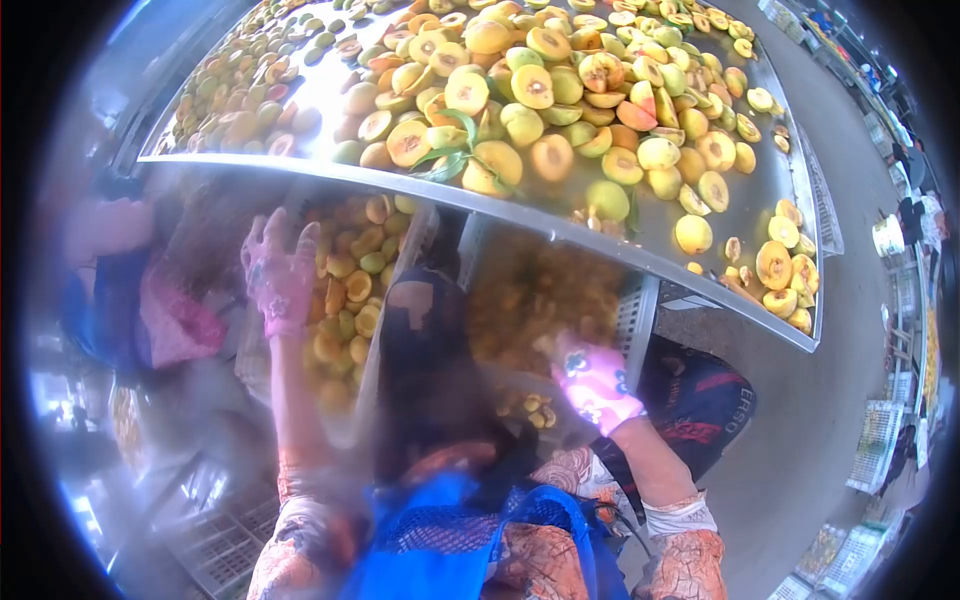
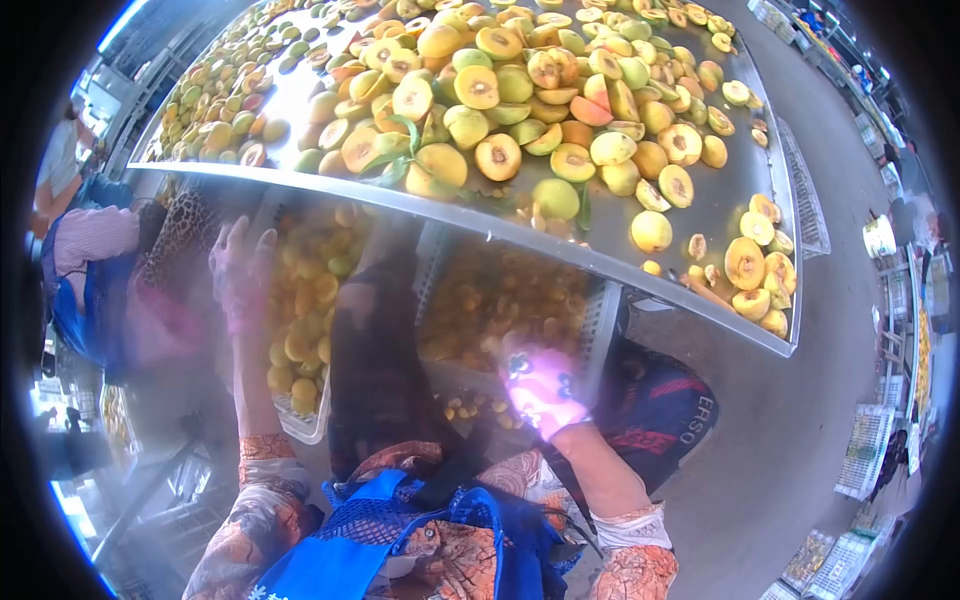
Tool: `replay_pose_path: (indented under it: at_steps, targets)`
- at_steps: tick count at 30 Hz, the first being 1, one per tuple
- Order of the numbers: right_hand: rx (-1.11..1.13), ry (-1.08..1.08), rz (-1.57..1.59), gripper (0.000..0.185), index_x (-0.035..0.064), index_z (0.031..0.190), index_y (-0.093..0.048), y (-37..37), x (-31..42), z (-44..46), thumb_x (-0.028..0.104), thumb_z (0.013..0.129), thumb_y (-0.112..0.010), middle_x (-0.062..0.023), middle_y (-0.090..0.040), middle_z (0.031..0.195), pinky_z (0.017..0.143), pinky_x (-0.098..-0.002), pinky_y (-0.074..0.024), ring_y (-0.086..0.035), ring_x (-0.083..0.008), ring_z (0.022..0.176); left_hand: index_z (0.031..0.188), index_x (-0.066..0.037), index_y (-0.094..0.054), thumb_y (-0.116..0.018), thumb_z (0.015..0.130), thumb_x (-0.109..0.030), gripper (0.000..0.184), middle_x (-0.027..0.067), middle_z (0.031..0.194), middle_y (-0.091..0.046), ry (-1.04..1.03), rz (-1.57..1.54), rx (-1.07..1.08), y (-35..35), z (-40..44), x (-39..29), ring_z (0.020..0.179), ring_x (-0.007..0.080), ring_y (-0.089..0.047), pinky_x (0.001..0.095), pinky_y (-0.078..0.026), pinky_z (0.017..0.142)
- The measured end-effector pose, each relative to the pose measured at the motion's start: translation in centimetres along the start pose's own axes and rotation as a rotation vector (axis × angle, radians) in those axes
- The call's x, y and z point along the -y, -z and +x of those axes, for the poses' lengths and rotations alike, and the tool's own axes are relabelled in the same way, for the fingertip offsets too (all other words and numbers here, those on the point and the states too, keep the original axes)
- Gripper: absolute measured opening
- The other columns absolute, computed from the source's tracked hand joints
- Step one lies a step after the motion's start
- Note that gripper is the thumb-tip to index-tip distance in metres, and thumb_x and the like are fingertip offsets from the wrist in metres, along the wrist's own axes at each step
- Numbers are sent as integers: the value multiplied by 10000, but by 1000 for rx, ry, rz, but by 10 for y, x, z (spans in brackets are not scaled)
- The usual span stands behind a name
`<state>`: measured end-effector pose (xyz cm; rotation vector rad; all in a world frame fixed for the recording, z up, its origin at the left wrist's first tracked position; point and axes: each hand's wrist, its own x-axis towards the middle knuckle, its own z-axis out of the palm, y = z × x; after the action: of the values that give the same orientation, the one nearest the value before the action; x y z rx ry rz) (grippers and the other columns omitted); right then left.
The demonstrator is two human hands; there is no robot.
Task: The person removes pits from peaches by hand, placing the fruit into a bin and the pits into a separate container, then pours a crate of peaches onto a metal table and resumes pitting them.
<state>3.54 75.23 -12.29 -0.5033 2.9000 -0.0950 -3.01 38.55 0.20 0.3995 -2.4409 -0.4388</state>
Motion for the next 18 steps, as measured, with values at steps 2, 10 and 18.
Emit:
replay_pose_path:
  at_steps: [2,10,18]
  targets:
    - [37,-8,41,263,53,1033,-597,15,10,0,203,834,-512,-120,-646,775,586,-394,-498,-644,-270,700,1221,-63,-553,-640,809,-361,516,197,1306,-468,-32,-120,157,-4,17,-32,1234,330,-406,410,-325,1035]
    - [158,158,138,188,60,921,-604,-2,8,-13,176,798,-520,-127,-646,737,544,-419,-483,-642,-278,659,1179,-126,-602,-630,784,-316,440,122,1402,-396,-734,192,130,-125,40,-208,1319,278,-326,398,-285,1073]
    - [-373,106,1157,440,71,1172,-529,17,14,-8,382,862,-552,-165,-633,930,756,-413,-493,-628,-319,824,1105,-96,-595,-575,828,-134,280,62,1181,-545,-997,81,537,-105,20,-226,1054,224,-560,369,-487,843]
